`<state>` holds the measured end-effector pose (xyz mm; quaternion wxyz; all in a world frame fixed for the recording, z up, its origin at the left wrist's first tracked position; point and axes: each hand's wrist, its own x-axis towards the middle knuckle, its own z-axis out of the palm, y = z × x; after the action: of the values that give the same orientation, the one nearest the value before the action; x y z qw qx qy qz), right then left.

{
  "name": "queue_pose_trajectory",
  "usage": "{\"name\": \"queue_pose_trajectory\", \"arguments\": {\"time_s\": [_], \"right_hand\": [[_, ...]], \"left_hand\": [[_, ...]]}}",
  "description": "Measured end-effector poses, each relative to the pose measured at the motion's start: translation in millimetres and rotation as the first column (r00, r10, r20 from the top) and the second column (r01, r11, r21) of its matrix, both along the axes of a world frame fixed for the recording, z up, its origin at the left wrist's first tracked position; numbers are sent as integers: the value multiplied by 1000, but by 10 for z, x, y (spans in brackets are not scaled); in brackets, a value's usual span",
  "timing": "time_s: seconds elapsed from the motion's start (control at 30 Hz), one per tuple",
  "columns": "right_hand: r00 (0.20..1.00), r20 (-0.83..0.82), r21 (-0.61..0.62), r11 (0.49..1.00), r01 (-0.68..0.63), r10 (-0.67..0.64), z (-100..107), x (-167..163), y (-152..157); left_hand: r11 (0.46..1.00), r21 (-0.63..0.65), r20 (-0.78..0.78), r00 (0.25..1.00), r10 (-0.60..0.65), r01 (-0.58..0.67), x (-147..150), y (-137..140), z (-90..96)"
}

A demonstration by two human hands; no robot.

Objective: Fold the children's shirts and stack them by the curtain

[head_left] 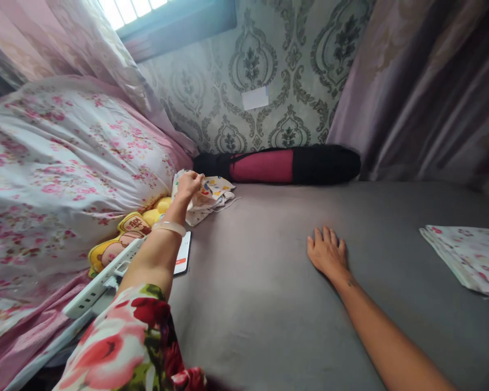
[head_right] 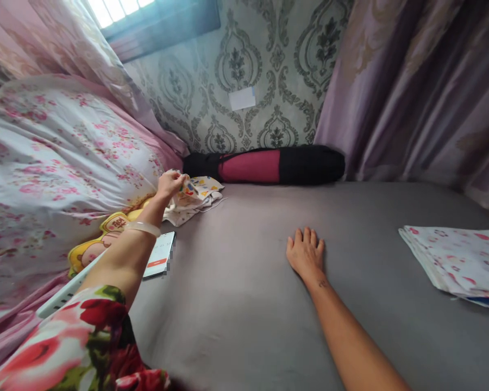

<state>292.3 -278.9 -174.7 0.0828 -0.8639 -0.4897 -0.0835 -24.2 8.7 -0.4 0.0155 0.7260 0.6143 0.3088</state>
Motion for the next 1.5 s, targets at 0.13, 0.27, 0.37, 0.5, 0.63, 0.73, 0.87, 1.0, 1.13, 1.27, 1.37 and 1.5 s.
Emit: {"name": "queue_pose_trajectory", "arguments": {"time_s": [0.13,0.27,0.37,0.5,0.63,0.73,0.87,1.0,1.13,1.27,1.37,1.5], "right_hand": [[1000,-31,-10,1000,0,0,8,1,-3],[999,-35,15,1000,-7,7,18,-6,-18],[998,-57,17,1000,-13,14,28,-3,-28],[995,-98,43,999,-27,31,31,13,-40],[988,-139,124,991,-55,72,1,43,-50],[975,-185,210,974,-84,124,-19,75,-42],[930,-297,348,931,-107,218,17,102,-1],[841,-497,461,886,46,215,68,95,62],[648,-721,496,835,238,244,77,106,96],[369,-871,466,781,417,323,201,176,62],[222,-898,437,704,560,381,430,262,2],[177,-898,420,668,614,402,808,380,-75]], "left_hand": [[986,29,361,918,-164,164,338,-93,40],[909,-42,621,723,-302,415,714,-241,25],[832,-50,712,604,-358,553,1028,-381,-3],[751,-44,782,491,-384,659,1454,-608,-49],[684,-49,815,426,-394,727,1816,-854,-84],[639,-45,824,390,-410,768,2036,-1023,-109],[569,-52,842,343,-417,821,2287,-1244,-144],[480,-65,866,288,-408,875,2497,-1473,-163],[420,-53,874,246,-420,906,2624,-1633,-160],[454,-7,858,238,-455,891,2596,-1611,-148],[522,52,848,239,-473,851,2448,-1483,-136],[529,109,834,212,-509,841,2167,-1309,-144]]}}
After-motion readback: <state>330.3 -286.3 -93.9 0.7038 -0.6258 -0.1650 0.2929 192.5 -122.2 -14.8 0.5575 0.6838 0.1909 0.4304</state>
